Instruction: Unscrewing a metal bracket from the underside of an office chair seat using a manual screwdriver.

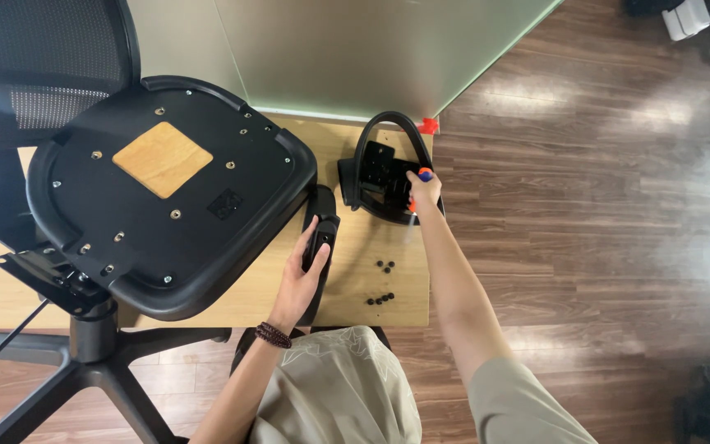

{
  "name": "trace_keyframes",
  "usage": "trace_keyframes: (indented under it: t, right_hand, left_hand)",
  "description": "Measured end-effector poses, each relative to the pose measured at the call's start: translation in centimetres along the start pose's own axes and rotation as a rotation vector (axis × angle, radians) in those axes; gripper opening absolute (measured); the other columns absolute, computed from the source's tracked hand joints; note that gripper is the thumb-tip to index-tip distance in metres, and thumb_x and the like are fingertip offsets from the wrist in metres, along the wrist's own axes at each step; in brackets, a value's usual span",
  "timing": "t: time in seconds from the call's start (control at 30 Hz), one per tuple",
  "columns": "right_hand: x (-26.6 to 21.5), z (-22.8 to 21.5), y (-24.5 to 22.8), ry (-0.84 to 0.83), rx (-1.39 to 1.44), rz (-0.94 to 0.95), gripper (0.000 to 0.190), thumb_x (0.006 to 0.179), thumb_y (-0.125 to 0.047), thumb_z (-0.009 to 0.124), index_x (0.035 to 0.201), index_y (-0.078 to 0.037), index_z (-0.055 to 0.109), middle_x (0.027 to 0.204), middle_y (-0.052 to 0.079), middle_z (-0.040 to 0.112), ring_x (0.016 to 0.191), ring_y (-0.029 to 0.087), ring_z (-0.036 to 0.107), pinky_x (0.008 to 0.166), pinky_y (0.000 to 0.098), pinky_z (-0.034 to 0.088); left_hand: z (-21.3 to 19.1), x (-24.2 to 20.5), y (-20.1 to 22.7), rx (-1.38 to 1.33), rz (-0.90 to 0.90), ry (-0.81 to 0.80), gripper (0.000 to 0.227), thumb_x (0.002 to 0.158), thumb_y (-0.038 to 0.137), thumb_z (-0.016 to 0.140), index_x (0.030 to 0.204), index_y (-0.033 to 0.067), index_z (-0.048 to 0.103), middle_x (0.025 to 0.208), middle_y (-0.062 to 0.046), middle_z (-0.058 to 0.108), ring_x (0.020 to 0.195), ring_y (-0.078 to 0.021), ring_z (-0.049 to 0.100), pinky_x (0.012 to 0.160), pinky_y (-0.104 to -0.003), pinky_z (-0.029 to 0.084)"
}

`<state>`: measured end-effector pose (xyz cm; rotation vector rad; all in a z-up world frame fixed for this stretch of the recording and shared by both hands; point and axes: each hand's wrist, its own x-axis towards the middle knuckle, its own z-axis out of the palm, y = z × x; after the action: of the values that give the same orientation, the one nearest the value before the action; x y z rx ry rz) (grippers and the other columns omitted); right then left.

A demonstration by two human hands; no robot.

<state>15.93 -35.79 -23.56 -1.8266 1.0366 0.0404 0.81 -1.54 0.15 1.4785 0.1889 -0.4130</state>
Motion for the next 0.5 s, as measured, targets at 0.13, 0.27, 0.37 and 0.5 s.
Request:
trace_keyframes:
  t: [0.13,0.27,0.37,0.5]
  right_hand:
    - [3.7,1.6,3.1,-0.006,0.562,0.207,0.028,0.082,-0.015,0.082,0.094,-0.010,0.058,0.071,0.003,0.056,0.047,0.014,0.049,0.040,0.0315,0.040]
    - [5.6,1.8,5.5,0.015,0.925,0.403,0.025,0.088,-0.015,0.080,0.087,-0.010,0.055,0.069,0.000,0.052,0.048,0.012,0.046,0.042,0.0279,0.037]
    - [7.1,1.7,7.5,-0.109,1.114,0.417,0.015,0.092,-0.021,0.072,0.088,-0.013,0.060,0.070,-0.003,0.056,0.047,0.010,0.044,0.043,0.0250,0.036]
    - [9.8,2.0,10.0,-0.133,1.343,0.596,0.020,0.098,-0.027,0.065,0.089,-0.010,0.061,0.077,0.000,0.063,0.047,0.010,0.043,0.045,0.0233,0.037]
  left_hand:
    - [-0.1,0.0,-0.6,-0.010,0.082,0.001,0.060,0.102,0.024,0.061,0.157,0.0115,0.040,0.134,-0.003,0.062,0.115,-0.0068,0.057,0.101,-0.023,0.045]
    - [-0.2,-0.1,-0.5,-0.002,0.041,-0.010,0.063,0.100,0.020,0.064,0.158,0.0126,0.041,0.118,-0.002,0.063,0.096,-0.0073,0.055,0.089,-0.022,0.049]
    - [-0.3,-0.1,-0.4,0.013,0.051,-0.013,0.064,0.100,0.019,0.065,0.159,0.0123,0.041,0.109,-0.002,0.063,0.089,-0.0075,0.054,0.084,-0.022,0.049]
    - [-0.6,-0.1,-0.4,0.009,0.104,-0.016,0.062,0.101,0.019,0.064,0.158,0.0104,0.040,0.113,0.002,0.063,0.089,-0.0052,0.054,0.082,-0.022,0.050]
